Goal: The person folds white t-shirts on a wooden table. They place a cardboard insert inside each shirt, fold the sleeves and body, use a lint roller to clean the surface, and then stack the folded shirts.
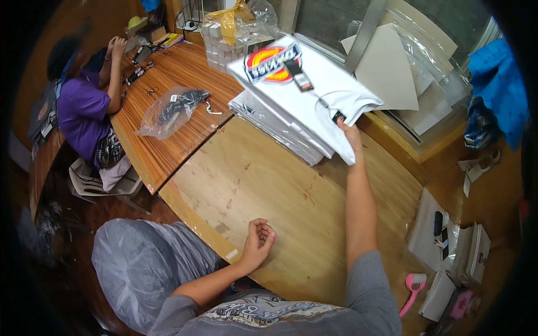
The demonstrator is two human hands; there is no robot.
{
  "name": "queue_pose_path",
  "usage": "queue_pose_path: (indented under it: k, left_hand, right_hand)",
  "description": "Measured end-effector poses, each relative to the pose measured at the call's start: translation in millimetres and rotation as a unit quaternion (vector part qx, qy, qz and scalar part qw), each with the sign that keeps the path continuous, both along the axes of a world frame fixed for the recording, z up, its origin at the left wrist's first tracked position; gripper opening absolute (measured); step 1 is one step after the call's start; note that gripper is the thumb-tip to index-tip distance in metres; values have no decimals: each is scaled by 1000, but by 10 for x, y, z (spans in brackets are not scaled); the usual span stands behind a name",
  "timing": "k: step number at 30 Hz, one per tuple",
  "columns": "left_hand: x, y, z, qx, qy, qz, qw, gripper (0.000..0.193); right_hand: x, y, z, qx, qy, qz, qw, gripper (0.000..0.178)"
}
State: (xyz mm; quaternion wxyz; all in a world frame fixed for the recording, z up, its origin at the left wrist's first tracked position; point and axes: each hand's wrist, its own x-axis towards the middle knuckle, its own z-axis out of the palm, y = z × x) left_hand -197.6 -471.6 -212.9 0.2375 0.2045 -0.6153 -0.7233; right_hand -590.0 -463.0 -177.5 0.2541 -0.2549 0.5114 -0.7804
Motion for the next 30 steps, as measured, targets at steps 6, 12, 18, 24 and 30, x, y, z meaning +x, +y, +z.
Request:
queue_pose_path:
  k: [6, 12, 18, 24, 30]
  left_hand:
    - [-904, -771, -191, -50, -8, 88, 995, 40]
    - [-2395, -1121, 1, -67, -38, 209, 975, 72]
    - [-2824, -1331, -239, -57, -182, 330, 925, 87]
    - [-2235, -682, -369, -41, -34, 242, 969, 66]
    - [-1194, 923, -545, -442, -40, -85, 892, 63]
  right_hand:
    - [-126, -262, -304, 52, -44, -137, 988, 55]
    - [440, 549, -268, 198, 200, -281, 917, 59]
    - [1842, 3294, 58, 526, 217, -589, 574, 36]
    - [3005, 5399, -272, 661, 57, -555, 502, 41]
    - [2207, 5823, 22, 554, 303, -572, 525, 38]
